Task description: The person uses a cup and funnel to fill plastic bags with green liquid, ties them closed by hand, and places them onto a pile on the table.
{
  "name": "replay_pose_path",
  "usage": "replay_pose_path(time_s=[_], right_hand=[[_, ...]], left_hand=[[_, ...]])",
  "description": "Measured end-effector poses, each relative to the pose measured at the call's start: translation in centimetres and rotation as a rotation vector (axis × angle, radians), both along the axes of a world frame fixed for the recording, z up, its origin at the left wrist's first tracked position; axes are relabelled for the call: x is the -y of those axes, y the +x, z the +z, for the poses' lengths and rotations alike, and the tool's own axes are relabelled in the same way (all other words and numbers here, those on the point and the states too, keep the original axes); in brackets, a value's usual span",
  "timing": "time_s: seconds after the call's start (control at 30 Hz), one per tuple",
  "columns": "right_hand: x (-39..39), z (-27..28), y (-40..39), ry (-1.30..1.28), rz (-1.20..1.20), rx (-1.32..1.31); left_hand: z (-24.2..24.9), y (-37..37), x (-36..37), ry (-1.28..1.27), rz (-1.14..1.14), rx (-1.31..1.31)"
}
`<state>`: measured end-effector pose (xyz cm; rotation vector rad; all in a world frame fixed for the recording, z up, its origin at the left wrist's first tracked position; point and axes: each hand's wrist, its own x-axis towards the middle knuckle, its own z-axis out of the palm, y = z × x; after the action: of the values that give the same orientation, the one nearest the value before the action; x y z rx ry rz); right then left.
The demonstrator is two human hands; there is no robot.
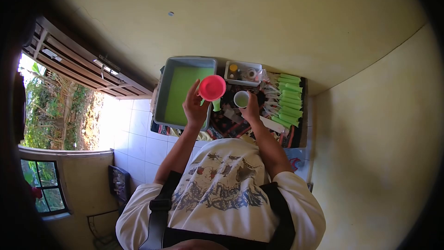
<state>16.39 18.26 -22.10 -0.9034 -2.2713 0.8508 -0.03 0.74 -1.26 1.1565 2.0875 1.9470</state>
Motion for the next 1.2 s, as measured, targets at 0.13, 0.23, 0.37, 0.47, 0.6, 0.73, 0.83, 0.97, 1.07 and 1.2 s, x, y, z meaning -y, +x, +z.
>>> replay_pose_path(time_s=[0.13, 0.23, 0.37, 0.47, 0.6, 0.73, 0.83, 0.97, 1.07, 1.2], right_hand=[[0.7, 3.3, 0.3, 0.036, -0.044, 0.157], [1.1, 10.4, 1.0, 0.094, 0.078, -0.054], [2.9, 21.8, 0.7, -0.032, 0.313, -0.315], [3.5, 24.4, -0.6, -0.127, 0.311, -0.370], [3.5, 23.3, -1.2, -0.186, 0.207, -0.649], [1.0, 18.4, 0.5, -0.100, 0.012, -0.531], [0.3, 12.1, 1.3, -0.082, -0.108, -0.154], [0.7, 5.9, 0.5, -0.111, -0.080, -0.058], [1.9, 5.6, 0.5, 0.037, -0.094, -0.040], [2.4, 9.8, 2.1, 0.101, 0.110, -0.213]], left_hand=[[-1.4, 0.1, -0.2, 0.062, -0.029, 0.071], [-1.9, 0.4, -0.4, 0.036, -0.067, 0.121], [-2.2, 1.4, -0.8, 0.010, -0.106, 0.115], [-2.4, 2.1, -1.6, -0.001, -0.119, 0.091], [-2.7, 3.2, -2.4, 0.081, -0.188, 0.175], [-4.3, 3.4, -2.4, 0.106, -0.230, 0.227], [-4.2, 3.6, -2.1, 0.064, -0.224, 0.293], [-3.1, 3.7, -1.7, -0.040, -0.209, 0.277], [-3.0, 3.6, -1.6, -0.017, -0.212, 0.259], [-3.2, 3.4, -1.7, 0.009, -0.229, 0.271]])
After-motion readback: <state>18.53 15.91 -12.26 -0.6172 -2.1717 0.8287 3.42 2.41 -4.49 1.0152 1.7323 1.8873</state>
